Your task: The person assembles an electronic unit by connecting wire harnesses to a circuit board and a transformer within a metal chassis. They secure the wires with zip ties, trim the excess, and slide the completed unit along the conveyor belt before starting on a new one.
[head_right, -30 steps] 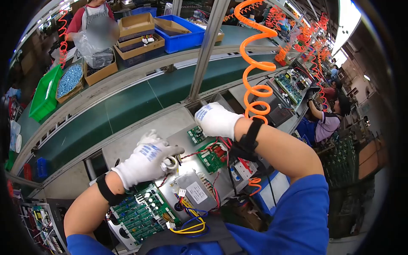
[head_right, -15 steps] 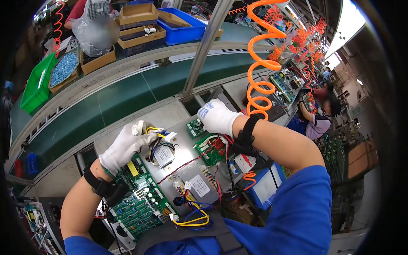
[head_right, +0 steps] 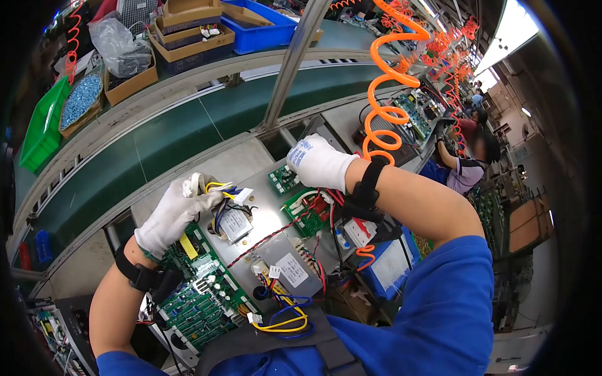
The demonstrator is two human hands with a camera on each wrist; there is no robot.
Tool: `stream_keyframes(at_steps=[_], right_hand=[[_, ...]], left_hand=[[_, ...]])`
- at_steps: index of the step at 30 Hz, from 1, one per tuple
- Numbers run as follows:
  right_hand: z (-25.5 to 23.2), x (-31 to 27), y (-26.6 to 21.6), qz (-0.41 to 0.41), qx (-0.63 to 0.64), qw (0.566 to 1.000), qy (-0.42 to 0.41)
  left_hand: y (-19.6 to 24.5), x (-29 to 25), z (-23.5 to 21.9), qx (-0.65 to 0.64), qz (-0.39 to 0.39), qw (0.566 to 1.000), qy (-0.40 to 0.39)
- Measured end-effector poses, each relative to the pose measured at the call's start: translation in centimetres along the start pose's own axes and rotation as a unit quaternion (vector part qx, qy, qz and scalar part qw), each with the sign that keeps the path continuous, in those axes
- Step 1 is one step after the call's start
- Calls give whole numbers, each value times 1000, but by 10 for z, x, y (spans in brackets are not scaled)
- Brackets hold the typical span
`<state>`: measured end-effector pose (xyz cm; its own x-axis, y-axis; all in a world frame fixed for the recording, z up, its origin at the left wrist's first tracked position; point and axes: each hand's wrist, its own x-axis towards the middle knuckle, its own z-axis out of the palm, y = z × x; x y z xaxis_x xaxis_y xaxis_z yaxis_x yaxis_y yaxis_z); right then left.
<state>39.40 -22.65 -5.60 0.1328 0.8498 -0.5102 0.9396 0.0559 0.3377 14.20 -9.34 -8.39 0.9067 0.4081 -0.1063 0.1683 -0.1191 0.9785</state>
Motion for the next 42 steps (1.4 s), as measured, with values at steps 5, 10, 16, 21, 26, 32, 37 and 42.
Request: stream_keyframes(at_steps=[5, 10, 16, 21, 26, 32, 37, 42], right_hand=[[-2, 0, -5, 10, -19, 1000, -20], [-13, 0, -4, 4, -17, 999, -27], [-16, 5, 1, -33, -29, 998, -43], [-12, 3, 6, -38, -9, 999, 7], [-13, 3, 3, -36, -1, 999, 20], [-29, 7, 1, -7, -36, 999, -7], [-20, -21, 4, -43, 177, 977, 113], [-30, -77, 2, -47, 274, 960, 27]], left_hand=[[0, 0, -1, -31, 0, 999, -10], [0, 0, -4, -25, -24, 999, -31], [5, -2, -3, -64, -26, 997, -28], [7, 0, -3, -50, -12, 999, -16], [2, 0, 1, -54, 9, 998, -13], [5, -10, 2, 2, 20, 999, -40], [-3, -28, 1, -84, 26, 996, 18], [-8, -39, -23, -23, -11, 994, 102]])
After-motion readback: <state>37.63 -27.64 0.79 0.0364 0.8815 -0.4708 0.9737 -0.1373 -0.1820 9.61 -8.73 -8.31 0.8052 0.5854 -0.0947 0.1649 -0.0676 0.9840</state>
